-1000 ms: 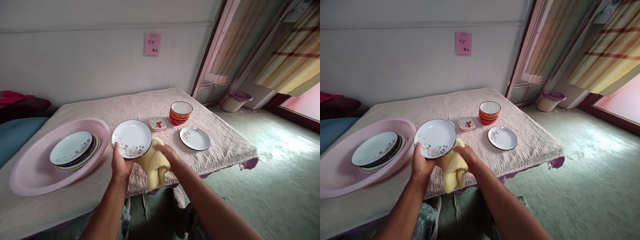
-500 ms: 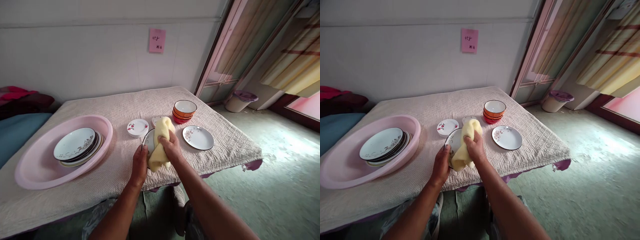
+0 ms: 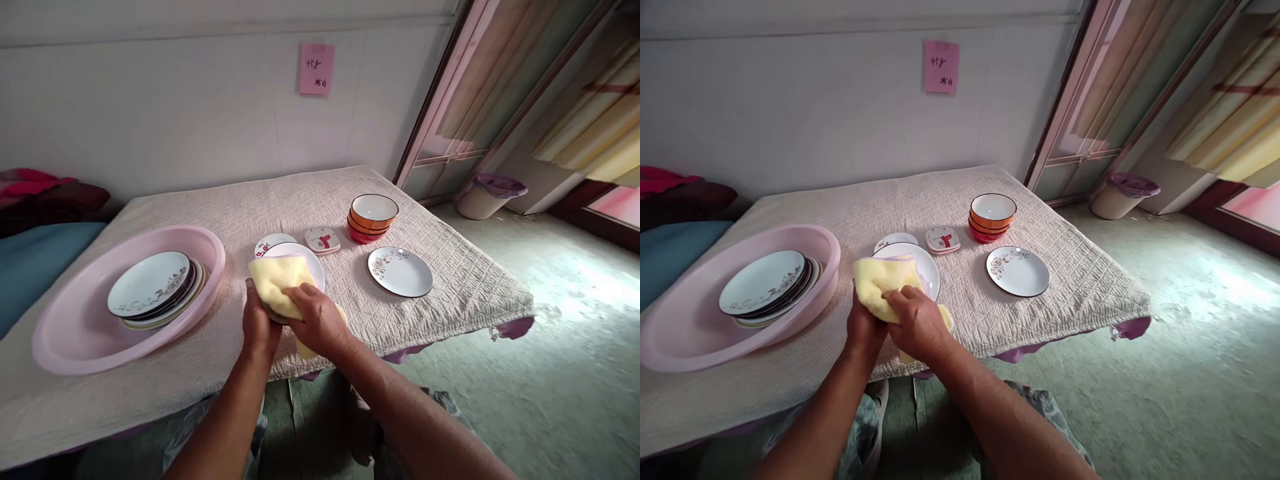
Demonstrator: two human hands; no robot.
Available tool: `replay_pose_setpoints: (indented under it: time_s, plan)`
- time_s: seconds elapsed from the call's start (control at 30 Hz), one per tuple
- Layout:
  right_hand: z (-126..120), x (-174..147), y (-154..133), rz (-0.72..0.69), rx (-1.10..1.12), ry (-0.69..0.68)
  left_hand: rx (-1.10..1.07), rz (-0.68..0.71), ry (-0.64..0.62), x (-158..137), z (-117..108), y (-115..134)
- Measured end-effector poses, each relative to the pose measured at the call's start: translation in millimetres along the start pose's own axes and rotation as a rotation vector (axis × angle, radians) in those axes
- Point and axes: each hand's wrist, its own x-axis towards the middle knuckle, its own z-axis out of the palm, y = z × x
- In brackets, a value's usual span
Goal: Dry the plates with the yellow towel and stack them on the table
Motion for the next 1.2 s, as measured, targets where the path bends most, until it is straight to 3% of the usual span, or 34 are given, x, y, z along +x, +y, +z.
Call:
replay_pose_setpoints:
  time_s: [0.1, 0.2, 0.37, 0.47, 0.6, 0.73, 0.83, 0.93, 1.07, 1.2]
  plan:
    - [-7, 8, 21, 0.149, -0.059, 0.153, 0.049, 0.063, 0.046, -4, 2, 0]
    - [-10, 14, 40, 0.314, -0.043, 0.249, 0.15, 0.079, 0.012, -12, 4, -1]
    - [-7, 16, 48, 0.27, -0.02, 0.314, 0.157, 0.044, -0.011, -15, 1, -7]
    - [2, 14, 45, 0.294, 0.044, 0.275, 0.139, 0.122, 0.038, -9, -4, -5]
    - [17, 8, 32, 0.329, 0.277, 0.083, 0.154, 0.207, 0.1, -7, -4, 3]
    - [18, 6, 15, 0.29, 0.478, 0.04, 0.325, 0.225, 0.079, -16, 2, 9]
    - [10, 9, 9, 0.221, 0.543, 0.116, 0.505, 0.207, 0.015, -24, 4, 8]
    - [0, 14, 11, 0.19, 0.46, 0.262, 0.489, 0.166, -0.067, -26, 3, 1]
    - [-12, 21, 23, 0.293, 0.357, 0.385, 0.392, 0.183, -0.072, -22, -5, -4]
    - [-26, 25, 37, 0.387, 0.307, 0.53, 0.501, 0.294, -0.03, -16, -12, 6]
